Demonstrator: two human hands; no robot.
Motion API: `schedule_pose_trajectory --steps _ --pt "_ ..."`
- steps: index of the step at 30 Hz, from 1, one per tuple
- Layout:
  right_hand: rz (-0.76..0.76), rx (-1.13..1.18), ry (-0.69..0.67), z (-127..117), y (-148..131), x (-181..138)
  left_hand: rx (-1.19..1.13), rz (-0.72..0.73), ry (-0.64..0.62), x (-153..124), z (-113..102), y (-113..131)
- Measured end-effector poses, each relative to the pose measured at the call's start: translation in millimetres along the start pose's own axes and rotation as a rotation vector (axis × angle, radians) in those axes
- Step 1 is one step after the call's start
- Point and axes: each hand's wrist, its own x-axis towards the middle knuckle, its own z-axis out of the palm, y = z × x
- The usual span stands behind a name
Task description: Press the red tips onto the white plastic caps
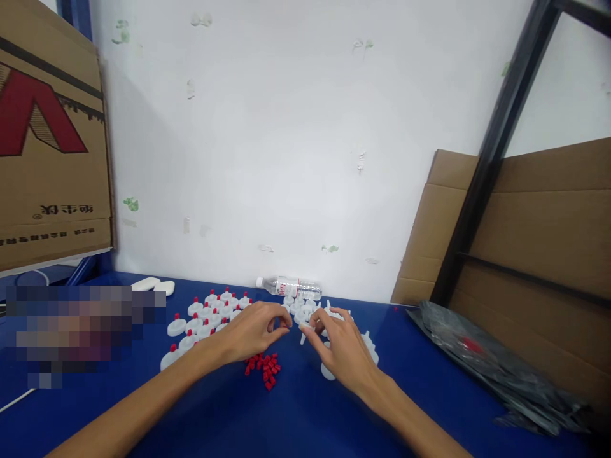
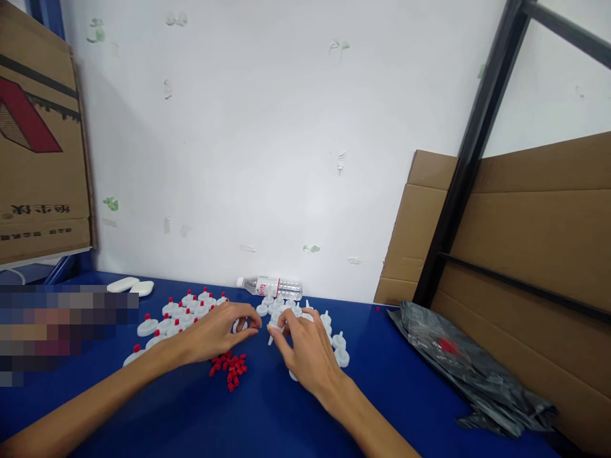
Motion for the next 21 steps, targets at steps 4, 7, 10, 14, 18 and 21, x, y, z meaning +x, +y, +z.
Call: schedule_pose_trajectory --steps 4,7,10,14,18,21 --pt "0.021 -0.029 0.029 1.4 1.9 0.7 -0.074 0.068 0.027 -0.6 7.1 5.0" --pt "0.025 -0.048 0.035 2.1 2.5 0.9 -0.117 0.086 0.046 -0.8 10.4 8.7" --pt "0.019 -0.062 0.046 1.8 1.8 0.9 -0.146 0.084 0.083 0.3 12.7 10.1" --pt "0.024 -0.06 0.04 -0.4 -0.9 1.0 -0.193 0.066 0.121 1.9 15.7 8.1" --pt "0.044 -0.02 0.027 -2.7 -4.1 0.3 -0.258 0.029 0.179 2.2 18.1 6.9" --pt "0.071 -0.014 0.017 -2.1 -5.5 -2.5 -0.322 -0.014 0.21 2.3 18.6 8.1"
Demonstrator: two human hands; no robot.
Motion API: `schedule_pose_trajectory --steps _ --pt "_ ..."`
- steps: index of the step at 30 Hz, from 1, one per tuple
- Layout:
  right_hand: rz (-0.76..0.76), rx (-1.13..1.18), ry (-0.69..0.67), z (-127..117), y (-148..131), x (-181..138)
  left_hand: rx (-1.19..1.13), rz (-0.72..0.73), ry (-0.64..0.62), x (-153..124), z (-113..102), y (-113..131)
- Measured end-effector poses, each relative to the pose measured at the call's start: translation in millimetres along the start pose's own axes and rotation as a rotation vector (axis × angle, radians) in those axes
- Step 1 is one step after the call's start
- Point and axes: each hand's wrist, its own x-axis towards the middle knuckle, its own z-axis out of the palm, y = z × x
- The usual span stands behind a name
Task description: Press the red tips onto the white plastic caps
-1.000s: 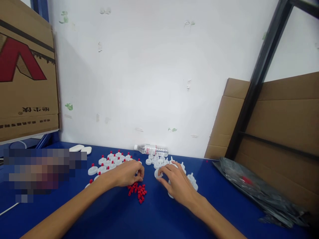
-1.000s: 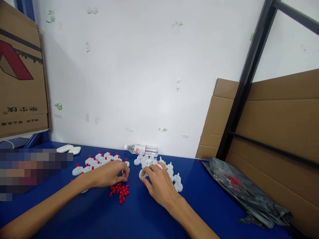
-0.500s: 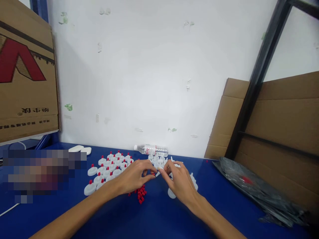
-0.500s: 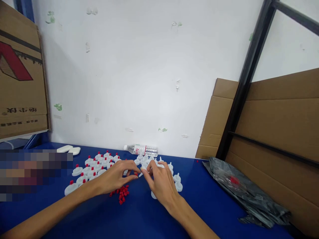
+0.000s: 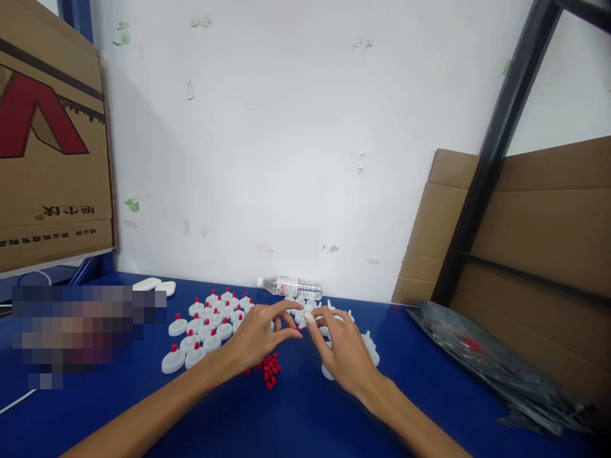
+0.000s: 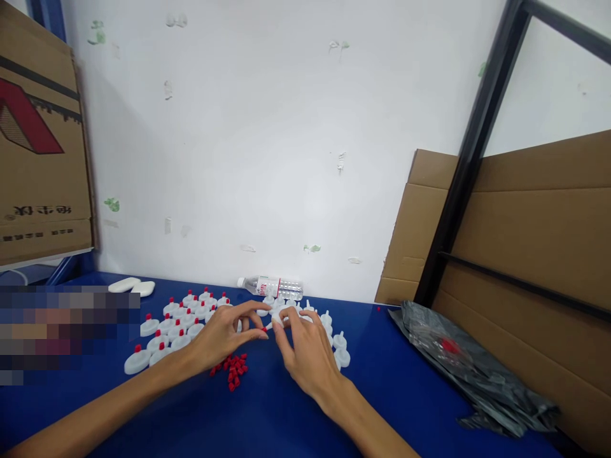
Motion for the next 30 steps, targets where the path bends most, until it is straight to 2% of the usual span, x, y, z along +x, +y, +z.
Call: schedule_pose_trajectory --steps 3,7,13,20,30 --pt "0.0 -0.01 -0.031 1.9 0.1 -3.3 0.006 0.0 0.028 -0.4 1.7 -0.3" --pt "-0.068 0.011 -0.078 2.9 -1.9 -4.3 0.164 0.063 0.032 -2.9 6.1 -7.1" --pt "-0.103 0.059 -0.082 4.0 -7.5 -2.9 0.592 0.366 0.033 -9.4 5.8 -15.7" --pt "-0.113 0.051 -0.08 3.1 -2.9 -1.0 0.84 0.535 0.075 -10.1 2.4 -13.7" --pt "-0.13 0.037 -0.126 -1.8 -2.7 -2.3 0.94 0.473 0.026 -14.7 6.3 -15.8"
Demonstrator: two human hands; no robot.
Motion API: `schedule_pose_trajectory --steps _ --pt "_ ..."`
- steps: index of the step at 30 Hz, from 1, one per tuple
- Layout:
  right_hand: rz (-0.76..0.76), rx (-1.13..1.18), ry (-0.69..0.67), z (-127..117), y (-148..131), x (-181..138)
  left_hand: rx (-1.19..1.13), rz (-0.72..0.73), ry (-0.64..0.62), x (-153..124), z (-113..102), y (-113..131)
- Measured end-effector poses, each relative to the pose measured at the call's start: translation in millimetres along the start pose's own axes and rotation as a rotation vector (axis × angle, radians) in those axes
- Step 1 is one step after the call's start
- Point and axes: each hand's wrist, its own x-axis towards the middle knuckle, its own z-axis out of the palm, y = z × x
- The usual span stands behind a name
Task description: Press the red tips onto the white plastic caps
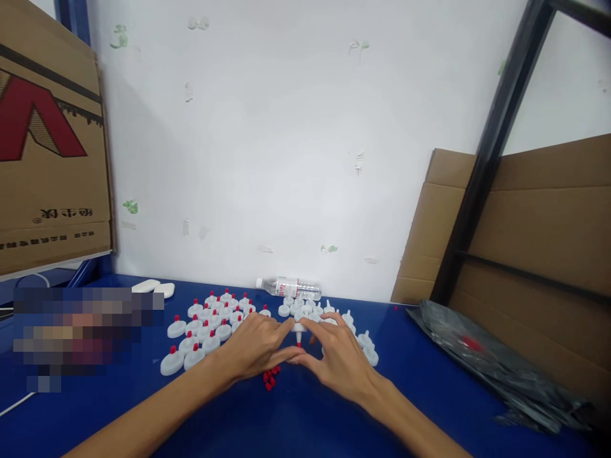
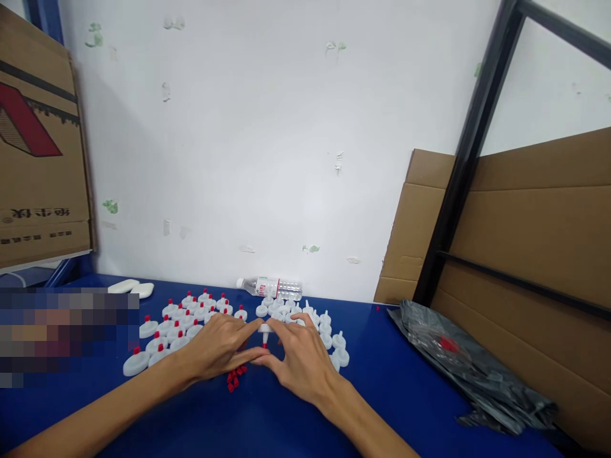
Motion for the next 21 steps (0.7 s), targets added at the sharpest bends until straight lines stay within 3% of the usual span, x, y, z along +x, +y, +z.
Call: schedule_pose_trajectory --steps 11,15,21 --pt "0.047 -0.054 0.024 6.7 4.0 0.3 -0.25 -0.181 -0.086 6.8 -9.0 -2.4" --pt "0.054 -0.087 0.072 8.3 8.0 -0.2 -0.245 -0.244 -0.068 7.9 -2.9 -12.7" --pt "0.029 -0.091 0.114 4.1 5.8 1.1 -0.187 -0.237 -0.188 5.2 2.1 -23.9"
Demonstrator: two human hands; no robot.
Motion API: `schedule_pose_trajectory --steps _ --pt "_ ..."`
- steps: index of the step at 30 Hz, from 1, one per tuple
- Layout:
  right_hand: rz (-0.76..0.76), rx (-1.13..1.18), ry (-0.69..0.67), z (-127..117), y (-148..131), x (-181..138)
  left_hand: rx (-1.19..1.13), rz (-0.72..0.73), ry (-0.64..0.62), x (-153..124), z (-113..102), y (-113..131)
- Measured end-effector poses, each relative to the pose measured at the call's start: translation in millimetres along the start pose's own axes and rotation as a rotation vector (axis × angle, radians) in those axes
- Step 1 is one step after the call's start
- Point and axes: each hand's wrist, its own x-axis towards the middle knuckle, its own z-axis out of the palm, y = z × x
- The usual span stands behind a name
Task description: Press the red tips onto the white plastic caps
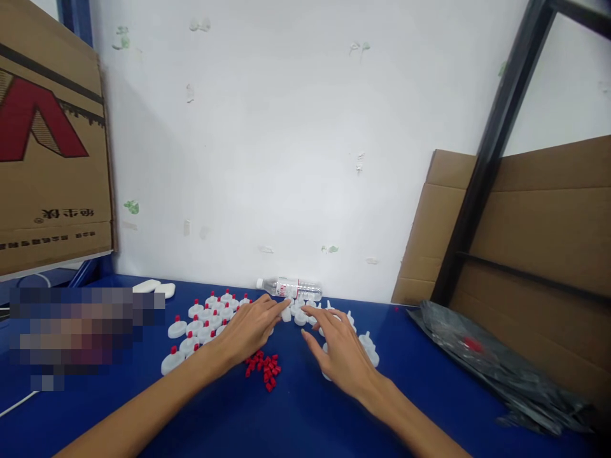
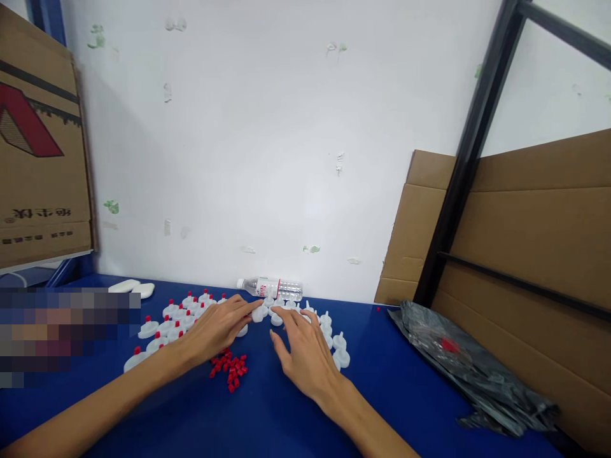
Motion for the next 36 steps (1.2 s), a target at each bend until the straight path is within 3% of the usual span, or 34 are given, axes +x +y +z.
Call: schedule_pose_trajectory --steps 10,15,21,29,36 --pt "-0.011 0.067 -0.029 -2.4 -5.5 1.0 -0.026 0.032 -0.086 -1.4 -5.6 3.8" --pt "-0.022 0.087 -0.028 -3.8 -6.1 1.0 -0.107 0.075 -0.062 -1.6 -5.2 2.7" --pt "-0.036 0.102 -0.039 -5.3 -8.8 1.9 -0.165 0.046 -0.102 -2.1 3.3 -2.0" --pt "-0.012 -0.056 -0.083 1.5 0.2 -0.1 -0.002 0.023 -0.076 -3.5 10.6 -12.1" --pt "0.074 -0.2 -0.132 12.7 16.3 -5.7 -0.081 0.028 -0.018 -3.4 2.6 -1.2"
